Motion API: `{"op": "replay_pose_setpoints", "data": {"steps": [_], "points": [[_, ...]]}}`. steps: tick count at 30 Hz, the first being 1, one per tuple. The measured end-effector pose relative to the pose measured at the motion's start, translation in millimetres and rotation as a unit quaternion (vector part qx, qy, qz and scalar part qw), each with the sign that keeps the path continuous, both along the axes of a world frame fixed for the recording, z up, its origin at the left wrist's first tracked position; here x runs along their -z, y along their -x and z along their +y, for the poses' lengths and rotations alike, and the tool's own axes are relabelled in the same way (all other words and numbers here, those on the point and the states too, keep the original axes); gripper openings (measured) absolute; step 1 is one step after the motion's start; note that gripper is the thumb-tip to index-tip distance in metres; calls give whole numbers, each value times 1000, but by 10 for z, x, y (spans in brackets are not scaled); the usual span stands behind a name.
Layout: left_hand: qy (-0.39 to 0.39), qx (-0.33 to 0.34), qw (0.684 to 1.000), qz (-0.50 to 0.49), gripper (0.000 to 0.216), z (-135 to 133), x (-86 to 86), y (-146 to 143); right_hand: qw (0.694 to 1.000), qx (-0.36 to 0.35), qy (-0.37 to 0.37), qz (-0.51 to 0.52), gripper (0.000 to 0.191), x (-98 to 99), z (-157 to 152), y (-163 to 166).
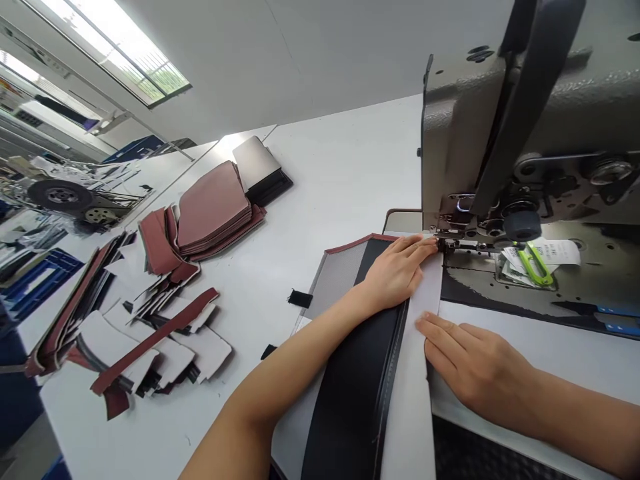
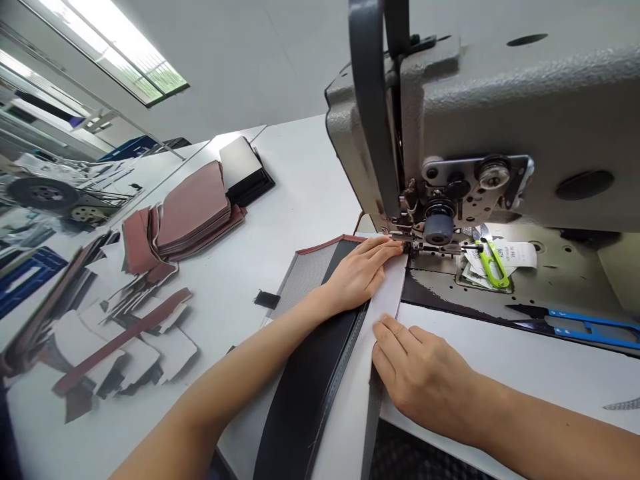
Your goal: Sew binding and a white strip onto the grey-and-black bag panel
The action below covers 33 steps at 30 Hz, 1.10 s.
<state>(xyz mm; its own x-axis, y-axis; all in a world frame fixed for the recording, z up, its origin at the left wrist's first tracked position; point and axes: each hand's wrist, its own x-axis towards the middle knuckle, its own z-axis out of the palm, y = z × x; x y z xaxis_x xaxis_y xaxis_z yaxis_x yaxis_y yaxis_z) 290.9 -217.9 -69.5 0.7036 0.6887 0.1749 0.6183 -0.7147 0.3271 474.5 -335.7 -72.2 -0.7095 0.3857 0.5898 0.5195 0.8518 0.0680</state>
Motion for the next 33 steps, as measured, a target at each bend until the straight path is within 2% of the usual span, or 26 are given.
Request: {"op": "replay_pose_setpoints", "data": {"steps": [33], "points": [[-7, 8, 1000, -25, 46, -30, 40, 2, 999, 0, -22, -27, 30, 35, -51, -4]]}}
